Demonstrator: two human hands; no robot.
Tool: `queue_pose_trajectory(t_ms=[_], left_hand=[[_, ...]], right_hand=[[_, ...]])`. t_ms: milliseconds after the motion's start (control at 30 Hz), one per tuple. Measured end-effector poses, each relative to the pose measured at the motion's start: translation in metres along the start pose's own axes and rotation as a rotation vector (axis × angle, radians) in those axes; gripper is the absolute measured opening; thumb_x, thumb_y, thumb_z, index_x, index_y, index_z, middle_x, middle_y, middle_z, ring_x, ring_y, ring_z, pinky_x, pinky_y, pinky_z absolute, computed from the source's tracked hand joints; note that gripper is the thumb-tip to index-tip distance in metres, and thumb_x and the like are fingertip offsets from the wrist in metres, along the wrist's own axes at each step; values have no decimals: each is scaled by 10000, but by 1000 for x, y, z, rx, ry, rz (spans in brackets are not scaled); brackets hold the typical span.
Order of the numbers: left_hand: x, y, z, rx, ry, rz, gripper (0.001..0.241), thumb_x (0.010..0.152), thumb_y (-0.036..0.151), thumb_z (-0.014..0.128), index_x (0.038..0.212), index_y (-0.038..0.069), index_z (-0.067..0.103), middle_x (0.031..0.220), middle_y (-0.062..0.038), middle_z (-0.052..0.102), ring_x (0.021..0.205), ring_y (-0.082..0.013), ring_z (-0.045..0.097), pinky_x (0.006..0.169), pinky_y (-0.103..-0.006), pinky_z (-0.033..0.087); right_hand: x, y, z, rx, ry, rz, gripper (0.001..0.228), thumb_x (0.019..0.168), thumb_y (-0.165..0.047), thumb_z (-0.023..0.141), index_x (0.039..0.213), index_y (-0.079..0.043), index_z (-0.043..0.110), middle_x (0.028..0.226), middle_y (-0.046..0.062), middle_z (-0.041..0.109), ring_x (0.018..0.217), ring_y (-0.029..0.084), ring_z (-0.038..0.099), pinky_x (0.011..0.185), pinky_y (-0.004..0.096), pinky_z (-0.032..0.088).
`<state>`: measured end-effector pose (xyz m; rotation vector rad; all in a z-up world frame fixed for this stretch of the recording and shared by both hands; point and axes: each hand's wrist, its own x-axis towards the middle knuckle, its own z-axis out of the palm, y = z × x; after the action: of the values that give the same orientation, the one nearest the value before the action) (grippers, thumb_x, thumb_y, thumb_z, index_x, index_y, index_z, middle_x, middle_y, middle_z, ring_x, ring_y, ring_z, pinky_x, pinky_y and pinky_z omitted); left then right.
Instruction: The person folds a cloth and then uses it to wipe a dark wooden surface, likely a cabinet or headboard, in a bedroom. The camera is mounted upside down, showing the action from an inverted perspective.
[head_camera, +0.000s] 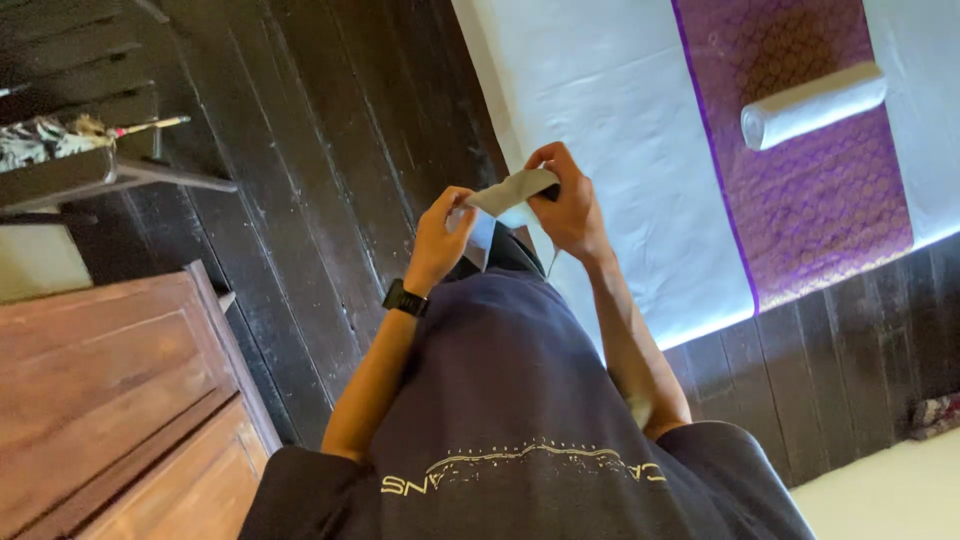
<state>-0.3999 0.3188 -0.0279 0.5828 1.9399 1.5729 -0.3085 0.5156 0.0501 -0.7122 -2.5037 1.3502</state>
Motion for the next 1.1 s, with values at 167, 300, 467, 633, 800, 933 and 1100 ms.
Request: queue_pose_trajectory(t_ms=[167,300,467,633,800,933,1100], left_hand=[[79,17,-16,-149,-5,-1,183,1100,236,519,1143,162,681,878,-19,612,873,-108,536,800,-299,478],[152,15,-27,-304,-81,2,319,1153,348,382,1148,138,622,917,-15,537,911,-139,483,857,-318,440],[234,66,-26,-593,-250,-167,771,1006,795,342,1439,176,495,1218,-117,589,1122,-248,558,1033,-450,454],[326,68,-37,-387,-279,6,510,991,351,694,1386,80,518,1147,-97,575,948,-213,563,828,-353,509],[355,151,-57,-987,-180,-91,424,956,441,635,1237,124,648,1118,-104,652,983,-226,591,939,-411,456],[403,97,-51,-1778,-333,-139,741,1036,634,453,1423,22,613,1399,-209,655,1340,-375,609,1216,-513,451],[444,101,-33,-1669,-269,-229,701,971,633,536,1397,87,641,1384,-130,671,1293,-305,629,1191,-459,452]], right_hand=[[72,13,-35,42,-55,22,368,846,-60,736,1172,-206,646,892,102,693,824,253,649,794,392,530],[148,87,-46,123,22,85,196,957,-204,779,1006,-94,624,776,68,581,755,163,533,714,371,507],[239,83,-65,243,164,143,299,1105,-314,555,858,-148,585,699,-41,485,674,81,484,631,240,456],[326,77,-90,364,207,115,357,1117,-446,541,949,-135,582,770,-44,487,739,66,493,679,238,438],[376,40,-113,668,213,35,232,1121,-289,522,1054,-93,628,800,14,578,767,104,609,732,280,554],[379,3,-125,1154,-27,-62,607,960,-211,795,1459,-90,471,1292,64,642,1174,169,629,984,276,529],[379,13,-131,1167,60,-30,667,979,-39,707,1553,-109,376,1259,85,669,1093,159,652,938,273,552]])
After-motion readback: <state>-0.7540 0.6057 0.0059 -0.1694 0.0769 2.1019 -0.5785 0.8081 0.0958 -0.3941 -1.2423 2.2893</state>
